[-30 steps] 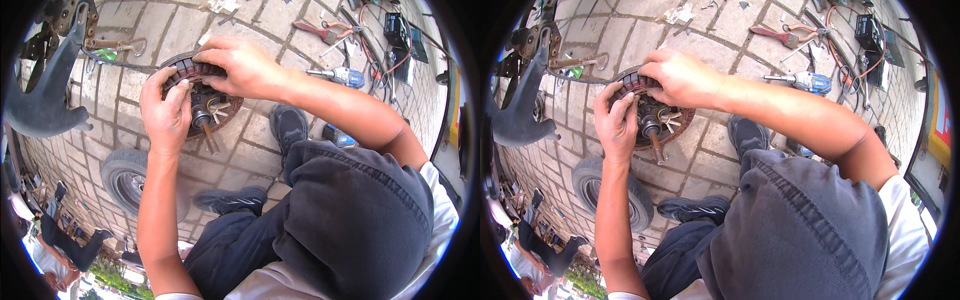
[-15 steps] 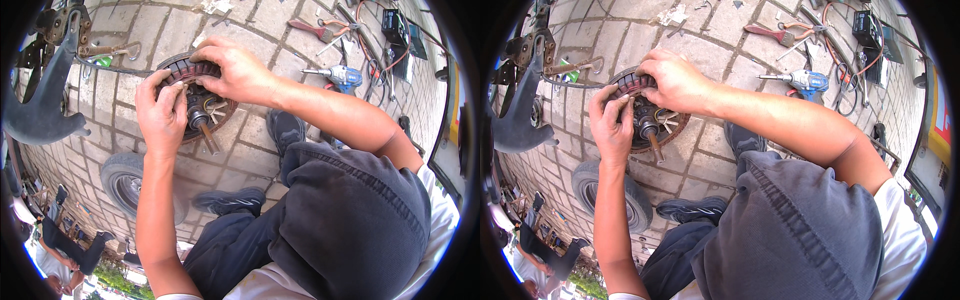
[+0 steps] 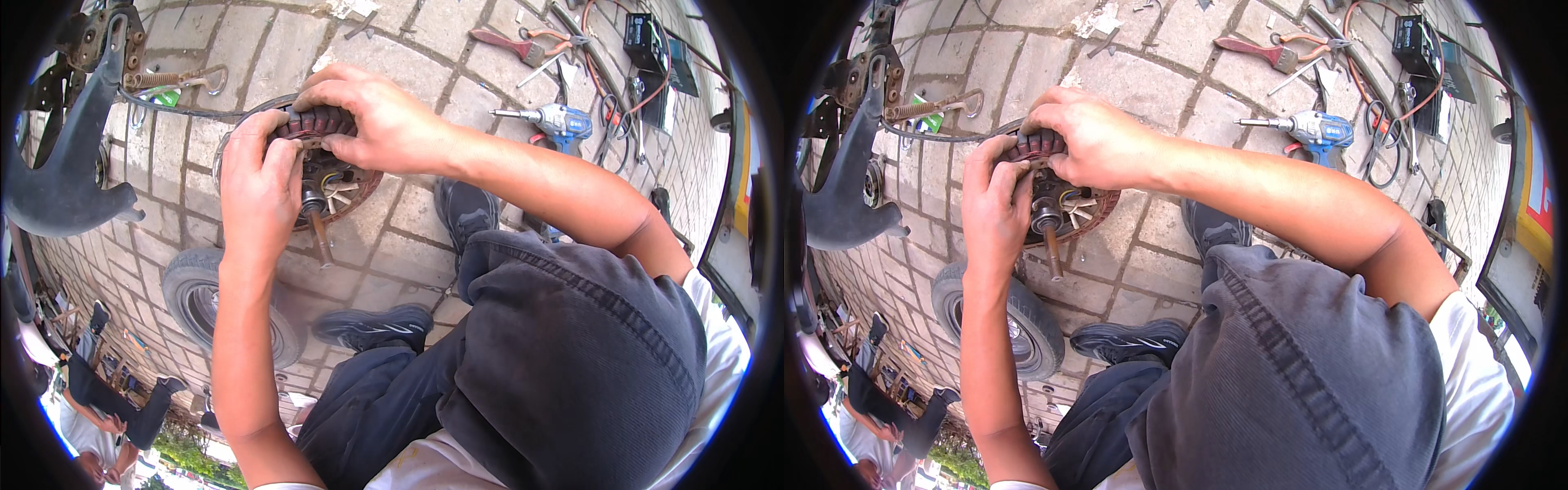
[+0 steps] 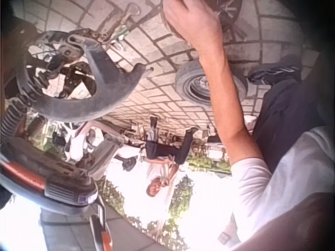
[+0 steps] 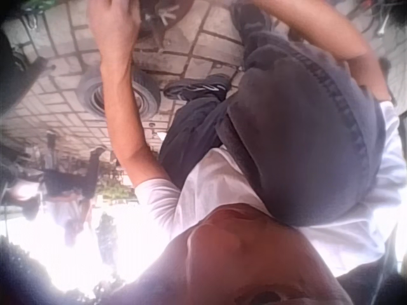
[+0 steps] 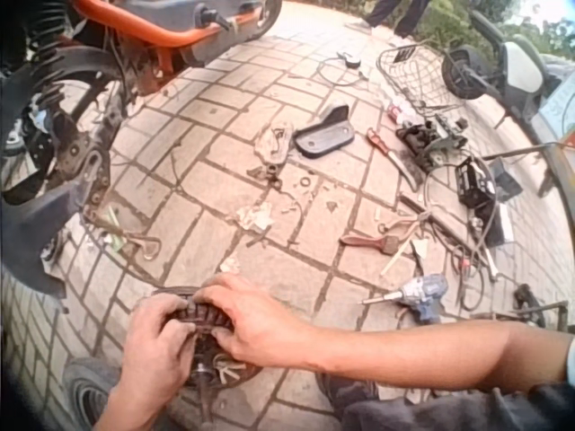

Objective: The person disassembles a scooter brake drum, removes the brake shoes, and reassembles the unit. They handle the brake drum, brake shoes, and springs, using pliers to adjust components before placing the cover back on.

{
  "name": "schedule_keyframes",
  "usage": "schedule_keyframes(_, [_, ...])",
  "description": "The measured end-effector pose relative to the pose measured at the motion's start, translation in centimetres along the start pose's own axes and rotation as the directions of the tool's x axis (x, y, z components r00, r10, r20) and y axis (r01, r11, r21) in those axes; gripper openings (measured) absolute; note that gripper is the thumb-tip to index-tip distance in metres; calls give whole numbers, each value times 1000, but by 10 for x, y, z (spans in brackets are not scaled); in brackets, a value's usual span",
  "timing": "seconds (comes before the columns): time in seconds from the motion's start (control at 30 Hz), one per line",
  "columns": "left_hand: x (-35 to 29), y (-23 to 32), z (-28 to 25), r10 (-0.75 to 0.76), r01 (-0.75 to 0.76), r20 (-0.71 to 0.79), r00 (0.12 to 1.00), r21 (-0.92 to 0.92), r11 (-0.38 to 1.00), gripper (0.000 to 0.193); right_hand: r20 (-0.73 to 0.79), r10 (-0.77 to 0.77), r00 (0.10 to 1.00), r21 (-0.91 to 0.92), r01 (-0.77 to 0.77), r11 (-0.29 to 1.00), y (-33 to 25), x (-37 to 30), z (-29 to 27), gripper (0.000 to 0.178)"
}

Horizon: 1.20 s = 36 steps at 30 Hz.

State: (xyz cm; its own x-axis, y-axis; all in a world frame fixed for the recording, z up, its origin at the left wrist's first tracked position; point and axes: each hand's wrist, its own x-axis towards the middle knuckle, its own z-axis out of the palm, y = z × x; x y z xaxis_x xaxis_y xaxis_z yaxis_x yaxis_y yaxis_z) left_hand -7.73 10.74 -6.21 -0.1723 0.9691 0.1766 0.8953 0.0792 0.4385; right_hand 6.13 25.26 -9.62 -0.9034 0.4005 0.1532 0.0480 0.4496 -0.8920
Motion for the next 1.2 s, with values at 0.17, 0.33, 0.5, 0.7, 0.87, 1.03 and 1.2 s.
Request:
schedule_keyframes(0.17, [1, 1, -6, 97, -97, -13, 995, -9, 995, 24, -59, -13, 998, 0, 13, 1000, -8, -19, -5, 29])
schedule_keyframes(0.33, [-6, 23, -15, -22, 29, -45, 999, 168, 985, 24, -97, 123, 988, -49, -128, 991, -14, -30, -10, 21])
schedule_keyframes(0.5, [-10, 34, -14, -323, 324, 26, 946, -85, 942, 17, -125, 175, 977, 43, -171, 984, -18, -26, -4, 15])
schedule_keyframes(0.7, [-1, 40, -21, -494, 519, 161, 855, -221, 826, 19, -61, 642, 764, 740, -397, 542, -35, -16, -8, 17])
schedule_keyframes(0.87, [3, 36, -25, -590, 631, 230, 774, -363, 686, 20, -22, 709, 705, 825, -387, 411, -34, -10, -16, 21])
schedule_keyframes(1.03, [13, 22, -32, -269, 265, 34, 963, 87, 960, 19, -31, 329, 944, 507, -269, 819, -28, -4, -19, 25])
schedule_keyframes(1.2, [48, -11, -40, 64, -48, 288, 955, -62, 997, 35, 13, 175, 985, 323, -170, 931, -32, 6, -24, 28])
